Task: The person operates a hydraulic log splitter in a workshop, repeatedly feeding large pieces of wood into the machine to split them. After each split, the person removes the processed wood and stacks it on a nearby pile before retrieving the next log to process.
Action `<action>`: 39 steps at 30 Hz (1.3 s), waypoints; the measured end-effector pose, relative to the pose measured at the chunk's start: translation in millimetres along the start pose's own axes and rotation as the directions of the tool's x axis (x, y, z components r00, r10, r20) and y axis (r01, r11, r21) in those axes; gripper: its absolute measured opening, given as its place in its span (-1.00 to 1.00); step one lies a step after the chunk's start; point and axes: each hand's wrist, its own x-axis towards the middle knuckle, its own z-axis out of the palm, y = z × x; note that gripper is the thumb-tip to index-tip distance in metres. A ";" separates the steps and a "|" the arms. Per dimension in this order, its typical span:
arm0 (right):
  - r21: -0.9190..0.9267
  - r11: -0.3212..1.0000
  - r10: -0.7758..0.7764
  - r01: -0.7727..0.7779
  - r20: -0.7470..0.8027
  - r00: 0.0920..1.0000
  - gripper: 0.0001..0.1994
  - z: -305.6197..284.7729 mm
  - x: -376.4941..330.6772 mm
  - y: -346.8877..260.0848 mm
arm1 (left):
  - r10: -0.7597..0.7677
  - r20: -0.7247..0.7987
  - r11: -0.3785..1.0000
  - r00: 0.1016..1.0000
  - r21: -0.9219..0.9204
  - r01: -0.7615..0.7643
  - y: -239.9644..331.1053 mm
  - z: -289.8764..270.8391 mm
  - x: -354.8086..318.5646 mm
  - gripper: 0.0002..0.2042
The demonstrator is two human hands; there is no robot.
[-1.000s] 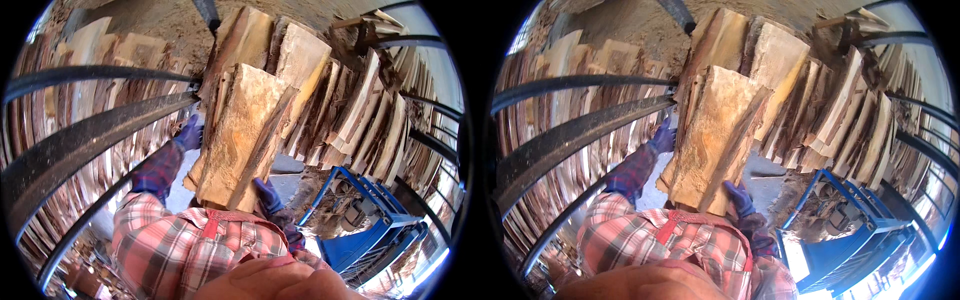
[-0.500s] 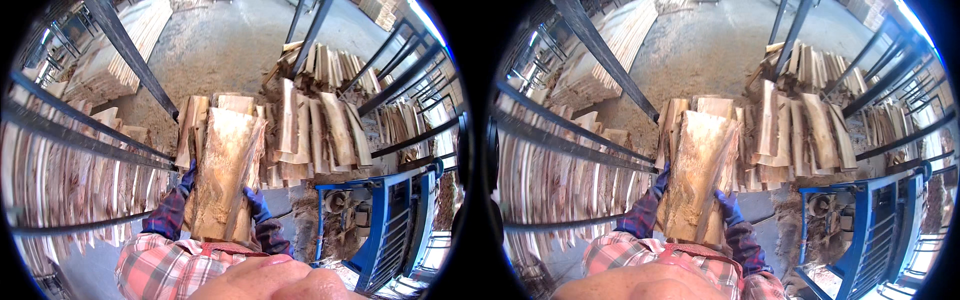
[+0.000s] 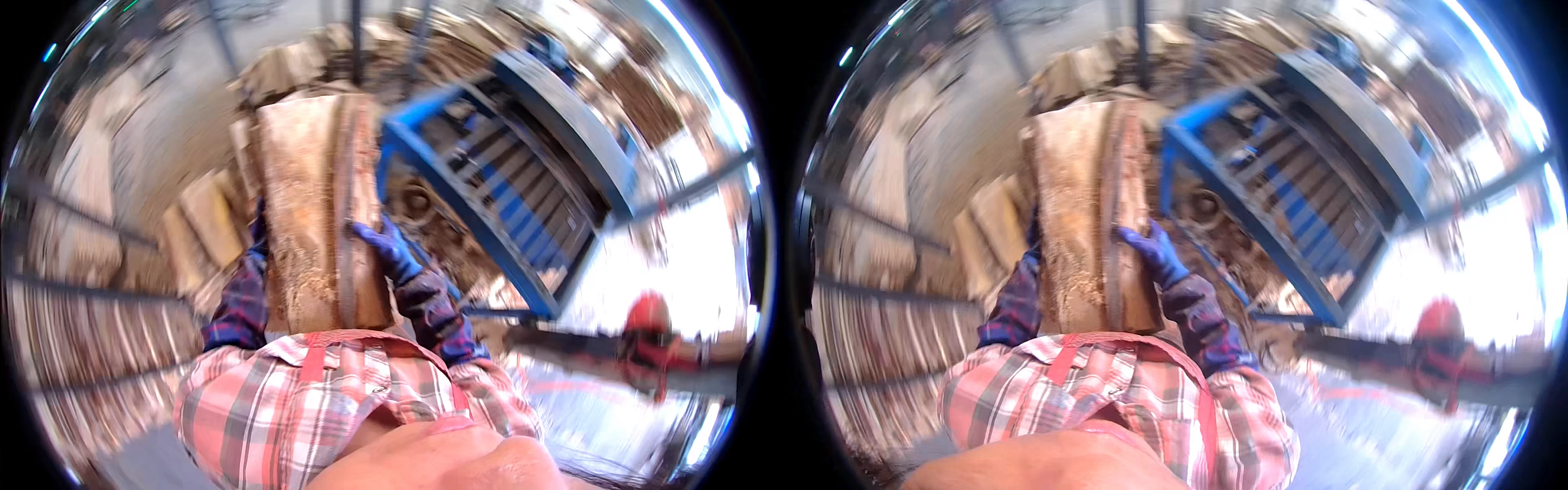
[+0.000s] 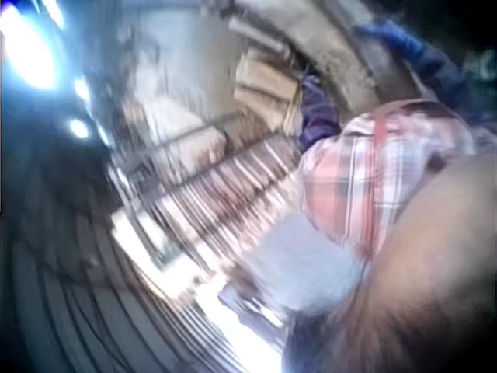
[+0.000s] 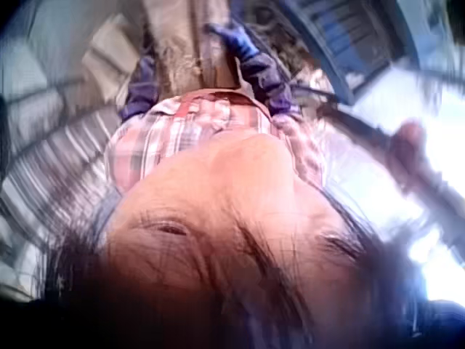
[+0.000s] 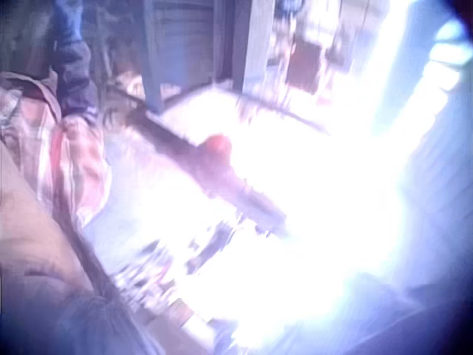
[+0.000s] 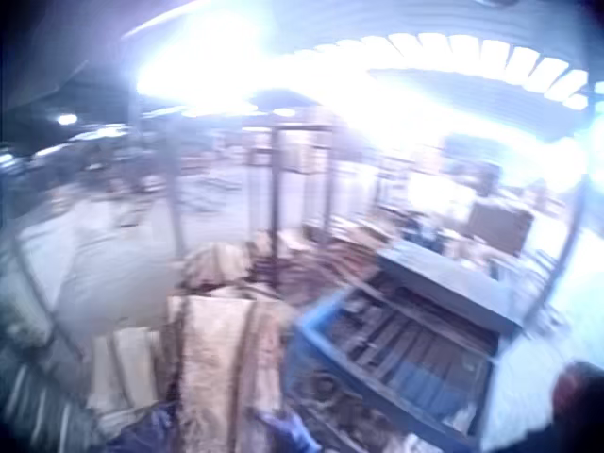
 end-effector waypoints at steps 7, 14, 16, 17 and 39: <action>-0.135 0.980 -0.163 0.147 -0.112 0.980 -0.53 54.3 -36.1 -6.4 | -0.056 0.243 0.998 0.968 0.034 0.050 -2.3 18.9 43.8 -0.37; -0.154 0.970 -0.222 0.190 -0.225 0.949 -0.55 51.8 -41.9 19.1 | 0.030 0.392 0.996 0.920 0.064 -0.060 20.0 53.5 59.2 -0.44; -0.295 0.895 -0.381 0.334 -0.119 0.917 -0.51 35.5 -31.8 28.3 | 0.133 0.469 0.983 0.873 0.049 -0.176 36.7 66.8 60.1 -0.46; -0.351 0.845 -0.451 0.404 -0.061 0.890 -0.49 26.5 -34.3 34.7 | 0.198 0.507 0.967 0.839 0.040 -0.252 48.5 75.5 58.0 -0.47; -0.796 0.116 -0.746 -0.594 -0.465 0.477 0.08 256.9 -82.0 44.0 | 0.516 0.693 -0.129 0.503 0.643 -0.755 67.2 53.3 -242.5 -0.71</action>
